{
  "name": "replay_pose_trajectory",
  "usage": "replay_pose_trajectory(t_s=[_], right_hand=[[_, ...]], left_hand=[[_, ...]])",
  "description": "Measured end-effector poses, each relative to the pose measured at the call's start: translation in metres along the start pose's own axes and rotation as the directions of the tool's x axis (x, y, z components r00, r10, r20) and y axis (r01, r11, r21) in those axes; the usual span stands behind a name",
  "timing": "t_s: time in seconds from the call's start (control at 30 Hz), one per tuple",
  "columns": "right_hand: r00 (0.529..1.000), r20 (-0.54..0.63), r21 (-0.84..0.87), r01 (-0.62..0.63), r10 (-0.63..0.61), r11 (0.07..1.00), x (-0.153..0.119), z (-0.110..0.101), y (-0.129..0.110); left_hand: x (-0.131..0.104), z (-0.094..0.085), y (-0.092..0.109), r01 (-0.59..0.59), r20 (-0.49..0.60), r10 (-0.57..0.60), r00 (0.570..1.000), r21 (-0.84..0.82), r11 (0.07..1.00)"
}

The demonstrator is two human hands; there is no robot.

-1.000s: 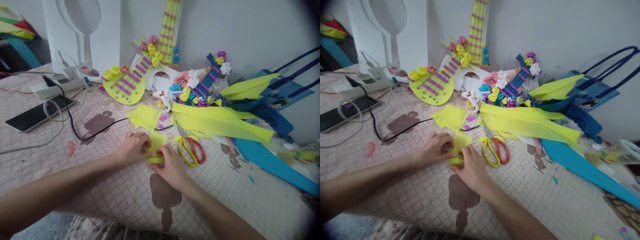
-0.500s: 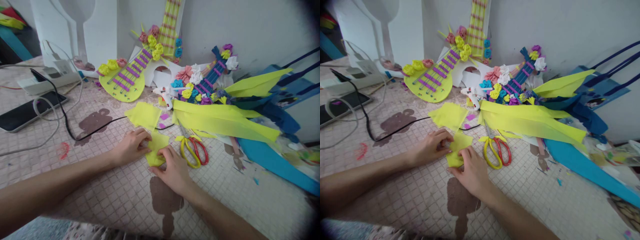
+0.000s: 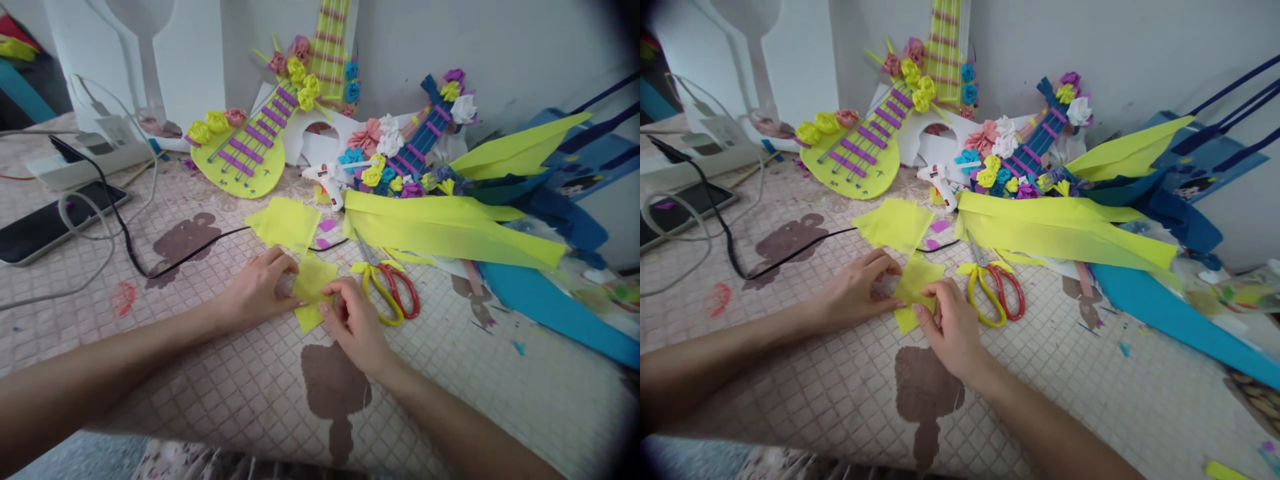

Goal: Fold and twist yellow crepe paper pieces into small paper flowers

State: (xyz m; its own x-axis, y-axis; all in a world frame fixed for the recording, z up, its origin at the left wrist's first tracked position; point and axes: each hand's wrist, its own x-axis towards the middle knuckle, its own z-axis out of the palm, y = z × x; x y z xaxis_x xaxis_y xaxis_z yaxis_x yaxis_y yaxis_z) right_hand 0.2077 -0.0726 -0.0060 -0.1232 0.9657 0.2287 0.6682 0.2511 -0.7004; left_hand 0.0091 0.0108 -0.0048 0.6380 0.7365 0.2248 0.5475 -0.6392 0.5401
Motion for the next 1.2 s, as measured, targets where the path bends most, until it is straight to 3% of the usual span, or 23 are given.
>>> replay_pose_trajectory(t_s=[0.2,0.3,0.43,0.6,0.77,0.93,1.03,1.1,1.2], right_hand=[[1.0,0.008,-0.044,0.03,-0.03,0.999,-0.002,0.003,0.003],[0.999,-0.015,0.014,0.034,-0.033,0.999,-0.001,0.004,0.004],[0.998,-0.06,0.066,0.022,-0.018,0.998,0.001,0.003,0.003],[0.998,-0.051,0.078,0.03,-0.026,0.997,0.002,0.003,0.004],[0.997,-0.065,0.124,0.038,-0.03,0.992,0.003,0.003,0.006],[0.993,-0.116,0.219,-0.006,0.032,0.976,0.004,0.001,0.009],[0.99,-0.143,0.191,0.023,0.005,0.981,0.006,-0.001,0.01],[0.988,-0.149,0.148,0.065,-0.043,0.987,0.006,-0.002,0.01],[0.987,-0.133,0.1,0.102,-0.088,0.99,0.007,-0.004,0.009]], left_hand=[[0.006,-0.004,-0.011,-0.016,0.084,0.025,0.996,-0.105,0.994],[0.006,-0.005,-0.011,0.042,0.056,-0.034,0.998,-0.154,0.987],[0.002,0.002,-0.003,0.158,-0.09,-0.155,0.984,0.031,0.987],[0.001,0.009,0.01,0.166,-0.051,-0.158,0.986,0.226,0.96],[0.004,0.007,0.013,0.14,0.053,-0.145,0.988,0.078,0.987],[0.006,0.006,0.003,0.13,0.034,-0.128,0.991,-0.077,0.989],[0.005,0.004,-0.001,0.066,0.065,-0.056,0.996,-0.172,0.983],[0.005,0.002,-0.002,0.03,0.026,-0.025,0.999,-0.215,0.976],[0.004,-0.001,-0.003,0.079,-0.076,-0.091,0.993,-0.158,0.984]])
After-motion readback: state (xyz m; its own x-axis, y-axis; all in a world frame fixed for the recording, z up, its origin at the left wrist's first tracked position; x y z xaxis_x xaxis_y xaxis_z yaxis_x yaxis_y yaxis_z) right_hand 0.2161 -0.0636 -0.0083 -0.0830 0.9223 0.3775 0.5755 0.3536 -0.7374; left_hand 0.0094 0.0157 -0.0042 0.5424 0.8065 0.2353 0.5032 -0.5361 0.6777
